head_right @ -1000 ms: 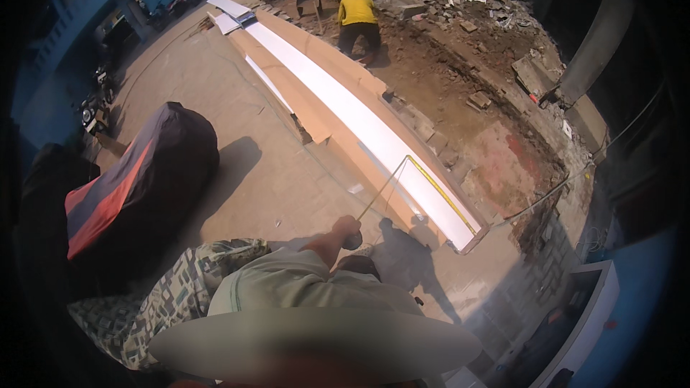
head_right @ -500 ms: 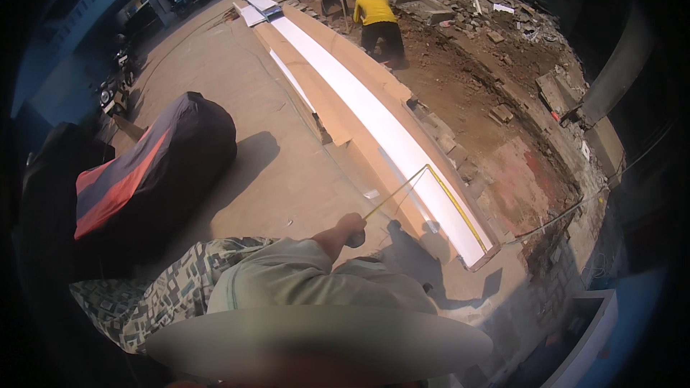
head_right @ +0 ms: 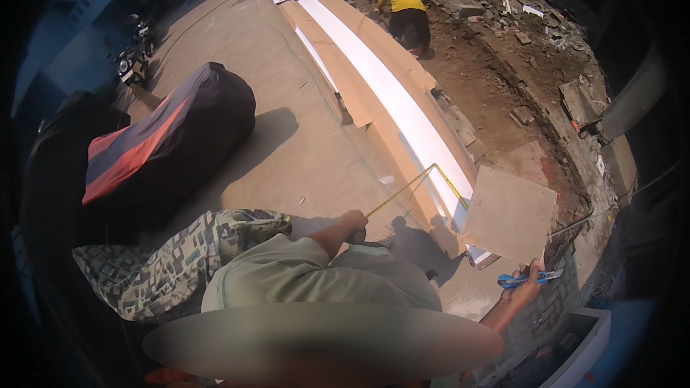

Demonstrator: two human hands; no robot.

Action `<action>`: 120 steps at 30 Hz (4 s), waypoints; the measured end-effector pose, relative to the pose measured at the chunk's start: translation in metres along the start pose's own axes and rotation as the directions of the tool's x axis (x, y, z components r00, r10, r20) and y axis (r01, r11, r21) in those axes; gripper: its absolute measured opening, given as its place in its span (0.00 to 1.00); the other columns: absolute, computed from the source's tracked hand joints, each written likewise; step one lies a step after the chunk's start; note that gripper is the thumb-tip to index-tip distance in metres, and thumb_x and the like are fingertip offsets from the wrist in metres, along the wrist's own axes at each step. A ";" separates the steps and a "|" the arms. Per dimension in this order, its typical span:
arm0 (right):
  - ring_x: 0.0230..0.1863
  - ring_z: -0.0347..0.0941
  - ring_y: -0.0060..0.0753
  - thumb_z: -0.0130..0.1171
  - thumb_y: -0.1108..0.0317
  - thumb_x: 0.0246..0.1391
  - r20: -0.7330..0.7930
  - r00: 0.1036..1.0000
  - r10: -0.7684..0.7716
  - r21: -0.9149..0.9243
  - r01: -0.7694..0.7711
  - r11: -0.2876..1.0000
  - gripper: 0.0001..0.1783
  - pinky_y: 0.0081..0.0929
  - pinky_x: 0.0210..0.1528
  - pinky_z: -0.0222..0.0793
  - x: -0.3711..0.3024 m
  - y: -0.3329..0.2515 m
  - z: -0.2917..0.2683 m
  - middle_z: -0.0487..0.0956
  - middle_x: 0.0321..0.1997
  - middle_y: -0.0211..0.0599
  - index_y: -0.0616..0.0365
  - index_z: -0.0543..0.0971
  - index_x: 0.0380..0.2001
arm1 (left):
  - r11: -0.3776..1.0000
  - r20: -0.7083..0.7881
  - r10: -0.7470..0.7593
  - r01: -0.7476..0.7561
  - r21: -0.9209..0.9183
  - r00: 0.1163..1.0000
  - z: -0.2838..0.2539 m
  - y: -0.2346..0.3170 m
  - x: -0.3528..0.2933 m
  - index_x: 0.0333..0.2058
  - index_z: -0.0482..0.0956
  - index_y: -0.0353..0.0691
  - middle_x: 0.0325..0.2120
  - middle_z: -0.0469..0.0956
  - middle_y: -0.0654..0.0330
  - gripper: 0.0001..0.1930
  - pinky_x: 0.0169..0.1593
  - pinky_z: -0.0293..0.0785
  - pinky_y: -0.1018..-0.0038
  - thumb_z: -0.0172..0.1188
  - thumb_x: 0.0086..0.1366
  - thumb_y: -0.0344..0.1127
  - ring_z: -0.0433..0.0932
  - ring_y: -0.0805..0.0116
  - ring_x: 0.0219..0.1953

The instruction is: The person measures and cuts long white panels using a utility knife and a tape measure. They repeatedly mark, score, and snap the panels to size, stacking the cut pieces on a cardboard surface.

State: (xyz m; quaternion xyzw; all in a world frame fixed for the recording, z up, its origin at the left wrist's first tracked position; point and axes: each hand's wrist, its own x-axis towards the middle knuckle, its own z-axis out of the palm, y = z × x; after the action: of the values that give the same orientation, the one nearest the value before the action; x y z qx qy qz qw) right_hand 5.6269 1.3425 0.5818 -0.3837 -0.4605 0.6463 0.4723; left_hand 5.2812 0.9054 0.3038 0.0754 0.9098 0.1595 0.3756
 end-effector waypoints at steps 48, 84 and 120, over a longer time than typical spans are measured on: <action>0.30 0.74 0.19 0.77 0.46 0.62 -0.673 0.687 -0.273 -0.355 0.022 0.934 0.28 0.24 0.32 0.71 -0.250 -0.106 -0.170 0.84 0.39 0.26 0.55 0.89 0.56 | 0.904 0.369 0.115 -0.251 0.345 0.922 0.005 0.083 0.089 0.55 0.85 0.23 0.51 0.88 0.37 0.32 0.56 0.81 0.53 0.51 0.75 0.52 0.87 0.43 0.53; 0.40 0.82 0.33 0.68 0.59 0.71 -0.906 -0.122 -0.406 -0.424 0.303 0.853 0.22 0.33 0.36 0.75 -0.491 -0.202 -0.456 0.89 0.52 0.42 0.59 0.81 0.61 | 0.718 0.169 0.458 -0.475 0.509 0.873 -0.080 0.048 0.119 0.38 0.90 0.34 0.42 0.89 0.35 0.27 0.54 0.83 0.44 0.48 0.75 0.51 0.89 0.35 0.49; 0.51 0.84 0.27 0.64 0.63 0.76 0.579 0.758 0.300 -0.664 0.226 0.713 0.21 0.30 0.45 0.82 0.091 0.479 0.838 0.88 0.55 0.40 0.61 0.83 0.66 | 0.579 0.101 0.548 -0.464 0.670 0.830 -0.667 0.059 0.505 0.43 0.95 0.46 0.43 0.94 0.56 0.11 0.44 0.88 0.58 0.68 0.69 0.39 0.93 0.56 0.46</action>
State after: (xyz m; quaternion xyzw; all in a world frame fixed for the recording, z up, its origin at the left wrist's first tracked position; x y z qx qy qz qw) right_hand 4.6997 1.1731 0.3540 -0.2937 -0.7952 0.5234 0.0863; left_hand 4.4538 0.9346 0.4363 0.4520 0.8645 -0.0738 0.2071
